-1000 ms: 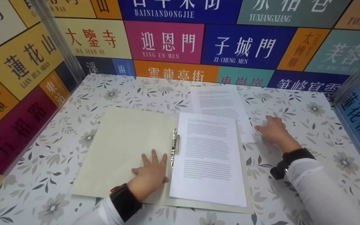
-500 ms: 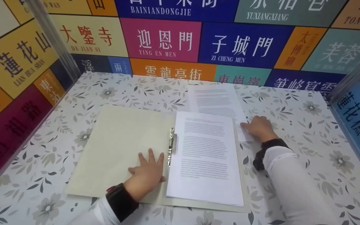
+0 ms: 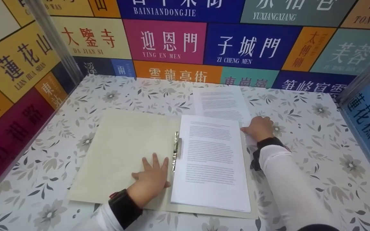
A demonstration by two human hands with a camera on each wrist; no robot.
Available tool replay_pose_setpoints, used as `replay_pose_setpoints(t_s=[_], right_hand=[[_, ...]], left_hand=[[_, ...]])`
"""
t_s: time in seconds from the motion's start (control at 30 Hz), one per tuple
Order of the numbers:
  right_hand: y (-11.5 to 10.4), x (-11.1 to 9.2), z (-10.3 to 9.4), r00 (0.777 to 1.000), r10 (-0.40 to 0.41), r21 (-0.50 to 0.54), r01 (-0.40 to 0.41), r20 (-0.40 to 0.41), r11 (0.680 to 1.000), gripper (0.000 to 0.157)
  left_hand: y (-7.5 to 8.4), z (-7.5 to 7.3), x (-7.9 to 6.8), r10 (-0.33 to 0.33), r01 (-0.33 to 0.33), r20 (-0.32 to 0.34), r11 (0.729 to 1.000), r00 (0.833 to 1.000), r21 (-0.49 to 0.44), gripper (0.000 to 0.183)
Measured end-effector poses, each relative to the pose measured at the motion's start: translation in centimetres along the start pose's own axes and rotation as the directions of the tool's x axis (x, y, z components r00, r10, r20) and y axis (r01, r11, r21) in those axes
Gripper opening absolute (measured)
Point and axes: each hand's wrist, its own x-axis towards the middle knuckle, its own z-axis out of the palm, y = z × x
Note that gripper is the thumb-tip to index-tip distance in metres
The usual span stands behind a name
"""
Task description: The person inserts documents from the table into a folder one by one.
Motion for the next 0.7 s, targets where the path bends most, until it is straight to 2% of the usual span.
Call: replay_pose_setpoints(t_s=[0.13, 0.2, 0.43, 0.7], right_hand=[[-0.9, 0.1, -0.2, 1.000, 0.001, -0.052, -0.001, 0.011, 0.999, 0.062], [-1.3, 0.1, -0.2, 0.999, 0.026, -0.051, -0.025, 0.018, 0.998, 0.059], [-2.2, 0.4, -0.5, 0.990, 0.124, 0.020, -0.125, 0.067, 0.992, 0.054], [-1.5, 0.6, -0.2, 0.983, 0.164, 0.110, -0.173, 0.086, 0.979, 0.058]], left_hand=[[-0.1, -0.1, -0.1, 0.003, -0.003, -0.013, 1.000, 1.000, 0.004, 0.080], [-0.1, -0.2, -0.2, 0.003, -0.003, -0.014, 1.000, 1.000, -0.002, 0.080], [-0.1, -0.1, -0.1, 0.002, -0.002, -0.011, 1.000, 1.000, -0.025, 0.081], [0.0, 0.0, 0.0, 0.002, -0.002, 0.000, 1.000, 1.000, 0.007, 0.080]])
